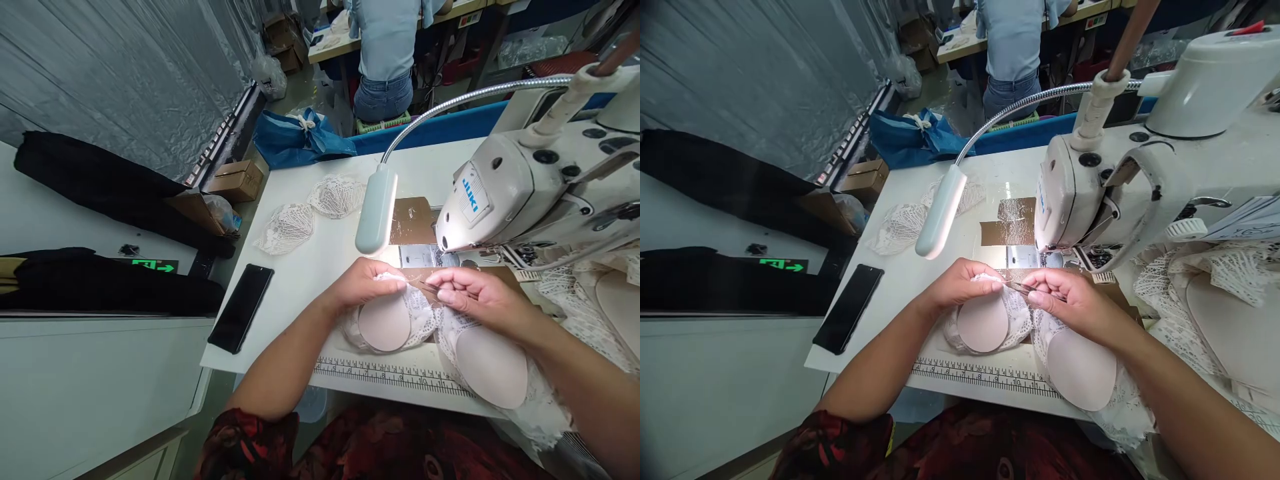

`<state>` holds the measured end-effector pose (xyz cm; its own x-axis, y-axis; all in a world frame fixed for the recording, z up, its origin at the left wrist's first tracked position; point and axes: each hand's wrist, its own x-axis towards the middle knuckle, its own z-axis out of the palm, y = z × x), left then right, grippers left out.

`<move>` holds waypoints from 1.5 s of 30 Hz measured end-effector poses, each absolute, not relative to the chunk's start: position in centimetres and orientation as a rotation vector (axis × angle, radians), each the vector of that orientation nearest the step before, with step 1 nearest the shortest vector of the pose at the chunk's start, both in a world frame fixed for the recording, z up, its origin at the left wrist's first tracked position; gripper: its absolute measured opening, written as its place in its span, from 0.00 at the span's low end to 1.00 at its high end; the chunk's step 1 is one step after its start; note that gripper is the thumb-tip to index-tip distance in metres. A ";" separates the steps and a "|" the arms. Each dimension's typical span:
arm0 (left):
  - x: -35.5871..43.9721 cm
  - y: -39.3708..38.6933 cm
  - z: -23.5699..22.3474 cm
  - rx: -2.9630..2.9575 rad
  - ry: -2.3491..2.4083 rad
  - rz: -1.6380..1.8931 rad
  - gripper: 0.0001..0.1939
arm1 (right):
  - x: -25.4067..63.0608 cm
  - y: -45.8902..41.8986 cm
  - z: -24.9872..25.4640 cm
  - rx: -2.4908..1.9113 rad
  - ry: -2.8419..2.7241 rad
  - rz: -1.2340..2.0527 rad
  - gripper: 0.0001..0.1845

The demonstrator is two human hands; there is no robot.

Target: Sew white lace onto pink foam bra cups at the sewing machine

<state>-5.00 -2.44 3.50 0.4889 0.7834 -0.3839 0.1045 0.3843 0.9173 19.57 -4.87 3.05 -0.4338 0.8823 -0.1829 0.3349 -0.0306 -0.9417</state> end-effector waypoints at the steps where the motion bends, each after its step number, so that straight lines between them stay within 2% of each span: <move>1: -5.0 -2.5 3.5 1.071 0.997 0.556 0.14 | 19.4 -4.8 3.3 -1.280 -1.776 1.480 0.20; 7: -4.5 -2.6 3.5 0.989 0.996 0.579 0.17 | 17.9 -5.0 3.0 -1.288 -1.752 1.466 0.18; 17: -3.5 -2.8 3.4 1.100 0.961 0.532 0.13 | 16.8 -5.1 3.1 -1.268 -1.800 1.295 0.14; 20: -3.8 -2.7 3.6 1.109 0.979 0.538 0.12 | 17.3 -4.9 2.8 -1.290 -1.642 1.376 0.17; 23: -4.8 -2.3 3.6 1.132 1.025 0.571 0.11 | 17.9 -4.7 2.4 -1.277 -1.554 1.561 0.25; 24: -5.2 -2.1 3.7 1.158 1.040 0.580 0.11 | 18.1 -4.6 2.4 -1.275 -1.597 1.590 0.26; 27: -6.1 -1.8 3.9 1.355 1.086 0.555 0.09 | 18.1 -4.6 2.4 -1.289 -1.769 1.565 0.15; 32: -5.3 -2.1 4.2 1.843 1.006 0.543 0.28 | 17.6 -5.0 2.9 -1.300 -1.766 1.491 0.16; 33: -4.9 -2.2 4.1 1.886 0.972 0.537 0.28 | 17.4 -5.0 2.9 -1.286 -1.769 1.483 0.17; 38: -3.6 -2.4 3.3 1.713 0.852 0.418 0.15 | 17.6 -5.1 2.8 -1.254 -1.772 1.467 0.17; 45: -4.0 -2.1 2.9 1.411 0.776 0.397 0.13 | 20.2 -4.6 2.9 -1.240 -1.706 1.615 0.21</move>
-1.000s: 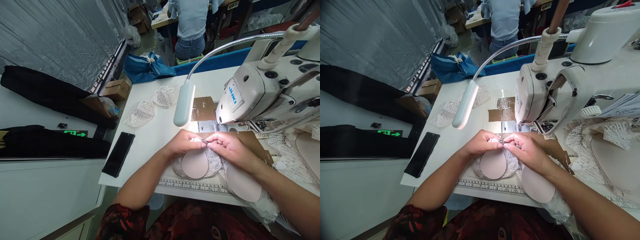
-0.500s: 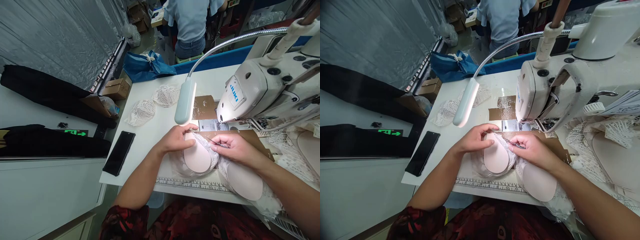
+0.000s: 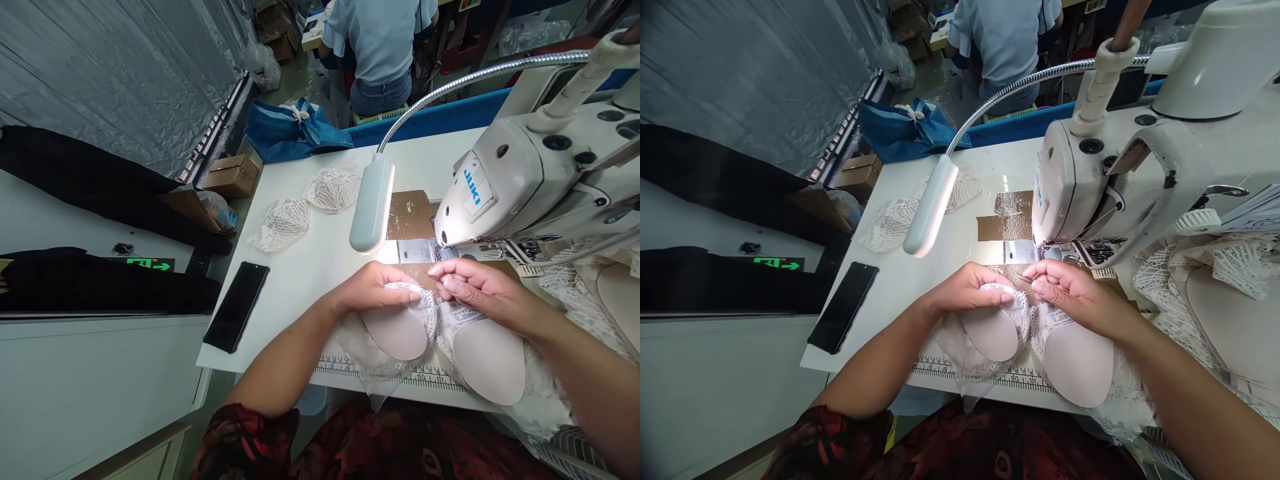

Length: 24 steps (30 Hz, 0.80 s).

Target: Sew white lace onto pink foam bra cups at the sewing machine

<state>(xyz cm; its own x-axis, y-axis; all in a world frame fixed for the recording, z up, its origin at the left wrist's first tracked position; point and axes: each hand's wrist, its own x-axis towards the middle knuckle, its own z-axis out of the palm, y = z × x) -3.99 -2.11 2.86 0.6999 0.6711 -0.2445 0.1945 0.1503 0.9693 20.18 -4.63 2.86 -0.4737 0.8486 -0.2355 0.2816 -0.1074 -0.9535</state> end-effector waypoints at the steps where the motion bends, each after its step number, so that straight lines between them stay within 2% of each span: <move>1: -4.0 -2.1 2.8 1.378 0.771 0.400 0.14 | 20.4 -4.6 3.1 -1.263 -1.738 1.591 0.21; 14: -3.7 -2.3 3.3 1.306 0.798 0.317 0.14 | 18.3 -5.0 3.9 -1.240 -2.022 1.279 0.14; 17: -3.5 -2.4 3.2 1.305 0.821 0.319 0.14 | 18.1 -5.0 3.4 -1.277 -1.868 1.318 0.16; 21: -3.5 -2.2 3.2 1.367 0.806 0.327 0.13 | 17.6 -4.9 2.9 -1.250 -1.696 1.540 0.25; 24: -4.8 -1.8 3.9 1.546 0.720 0.210 0.16 | 17.8 -4.8 3.1 -1.354 -1.867 1.475 0.17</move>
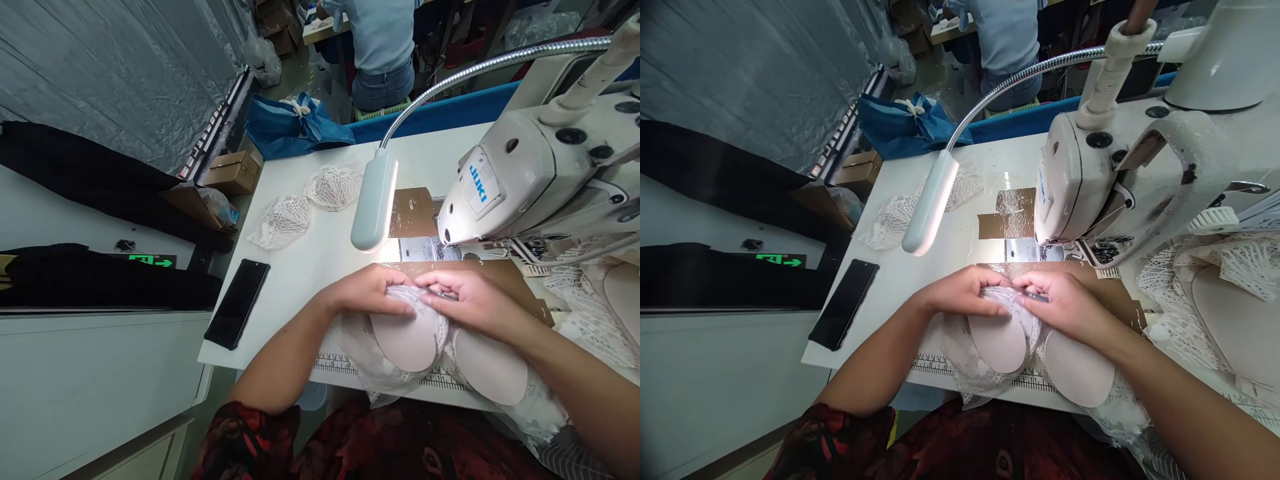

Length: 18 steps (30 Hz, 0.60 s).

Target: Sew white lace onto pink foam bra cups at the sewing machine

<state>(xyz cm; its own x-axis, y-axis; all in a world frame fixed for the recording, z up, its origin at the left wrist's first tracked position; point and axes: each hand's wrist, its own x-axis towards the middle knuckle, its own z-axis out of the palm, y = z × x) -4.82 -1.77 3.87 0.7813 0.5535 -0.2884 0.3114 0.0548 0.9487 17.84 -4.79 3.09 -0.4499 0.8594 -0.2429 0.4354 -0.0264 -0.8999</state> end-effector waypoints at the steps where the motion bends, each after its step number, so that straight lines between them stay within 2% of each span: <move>1: -5.5 -1.6 4.1 1.607 0.719 0.157 0.19 | 18.1 -4.8 3.2 -1.399 -1.916 1.429 0.16; 3: -6.9 -1.4 4.6 1.659 0.770 0.095 0.25 | 18.9 -4.7 3.5 -1.396 -2.029 1.472 0.19; 7: -8.3 -1.4 4.8 1.530 0.807 0.202 0.27 | 19.4 -4.7 3.7 -1.253 -2.120 1.694 0.22; 13: -6.7 -2.0 4.4 1.453 0.709 0.333 0.28 | 16.8 -5.0 3.3 -1.333 -1.887 1.460 0.20; 18: -7.2 -1.9 4.6 1.431 0.687 0.360 0.35 | 16.8 -5.3 2.7 -1.371 -1.890 1.385 0.17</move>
